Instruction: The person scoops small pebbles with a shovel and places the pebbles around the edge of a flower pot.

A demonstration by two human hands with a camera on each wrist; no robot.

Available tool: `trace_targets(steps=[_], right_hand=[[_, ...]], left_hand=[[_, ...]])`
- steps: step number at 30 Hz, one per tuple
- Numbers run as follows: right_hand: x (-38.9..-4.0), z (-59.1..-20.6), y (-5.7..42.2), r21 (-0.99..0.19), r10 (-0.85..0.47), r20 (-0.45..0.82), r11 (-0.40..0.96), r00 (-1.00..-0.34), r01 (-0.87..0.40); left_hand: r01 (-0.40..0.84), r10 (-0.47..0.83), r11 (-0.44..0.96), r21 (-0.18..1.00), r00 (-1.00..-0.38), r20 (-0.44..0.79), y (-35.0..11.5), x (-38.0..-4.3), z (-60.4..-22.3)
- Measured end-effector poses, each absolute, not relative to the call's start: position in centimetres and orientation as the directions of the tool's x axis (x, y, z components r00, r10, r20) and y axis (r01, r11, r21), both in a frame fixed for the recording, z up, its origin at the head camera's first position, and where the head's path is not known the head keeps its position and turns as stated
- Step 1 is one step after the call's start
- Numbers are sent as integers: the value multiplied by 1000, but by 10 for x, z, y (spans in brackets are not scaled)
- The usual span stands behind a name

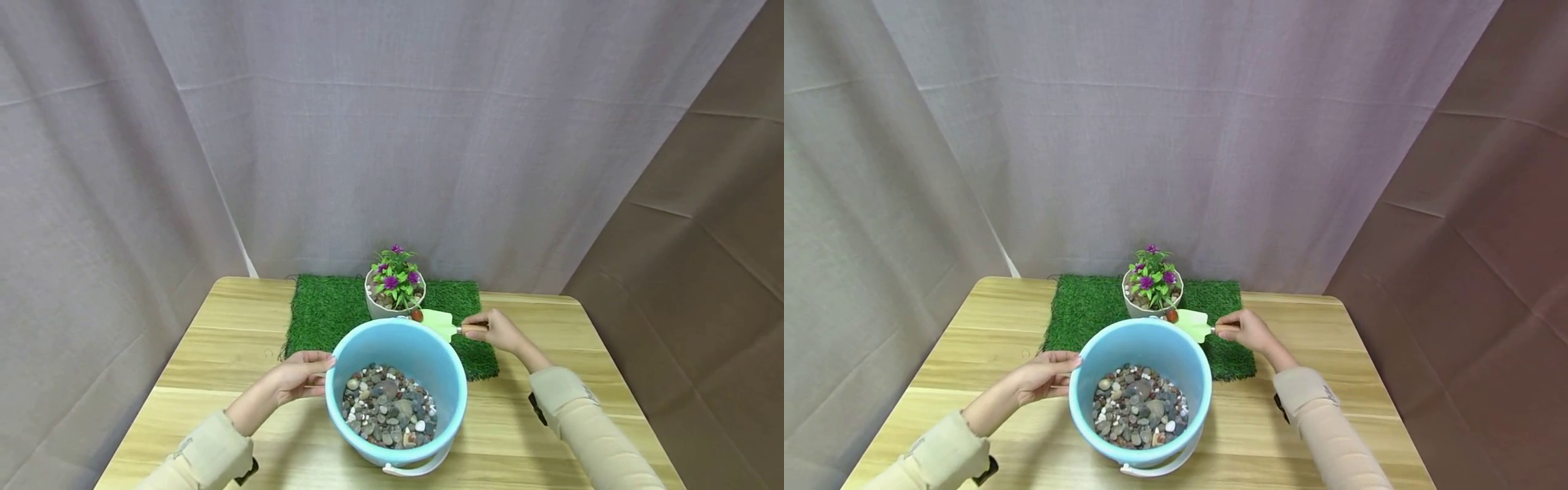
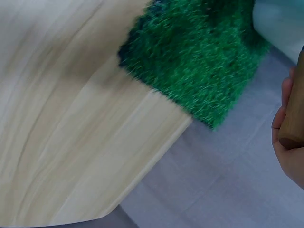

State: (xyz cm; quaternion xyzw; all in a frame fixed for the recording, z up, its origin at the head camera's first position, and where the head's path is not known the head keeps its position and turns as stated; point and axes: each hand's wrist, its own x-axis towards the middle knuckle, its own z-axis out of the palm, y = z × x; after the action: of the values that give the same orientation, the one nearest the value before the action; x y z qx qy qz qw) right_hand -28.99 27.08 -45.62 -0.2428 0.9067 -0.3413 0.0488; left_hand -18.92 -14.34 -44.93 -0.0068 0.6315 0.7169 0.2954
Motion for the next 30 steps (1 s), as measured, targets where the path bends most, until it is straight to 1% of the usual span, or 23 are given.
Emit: trace_targets(steps=[6,12,21,27,30], right_hand=[[-292,-452,254,-656,-495,74,630,-866,-416],[-295,-448,244,-673,-487,55,627,-872,-393],[-305,-444,229,-646,-510,46,640,-859,-415],[-309,-440,215,-620,-501,56,661,-864,-423],[-311,-435,207,-608,-479,48,682,-876,-406]], left_hand=[[-433,417,-37,901,-826,-380,-144,-190,-451],[-431,411,-34,902,-828,-381,-144,-190,-450],[-432,406,-37,901,-830,-381,-144,-191,-453],[-425,412,-43,904,-832,-372,-144,-191,-454],[-425,415,-44,904,-831,-370,-145,-190,-454]])
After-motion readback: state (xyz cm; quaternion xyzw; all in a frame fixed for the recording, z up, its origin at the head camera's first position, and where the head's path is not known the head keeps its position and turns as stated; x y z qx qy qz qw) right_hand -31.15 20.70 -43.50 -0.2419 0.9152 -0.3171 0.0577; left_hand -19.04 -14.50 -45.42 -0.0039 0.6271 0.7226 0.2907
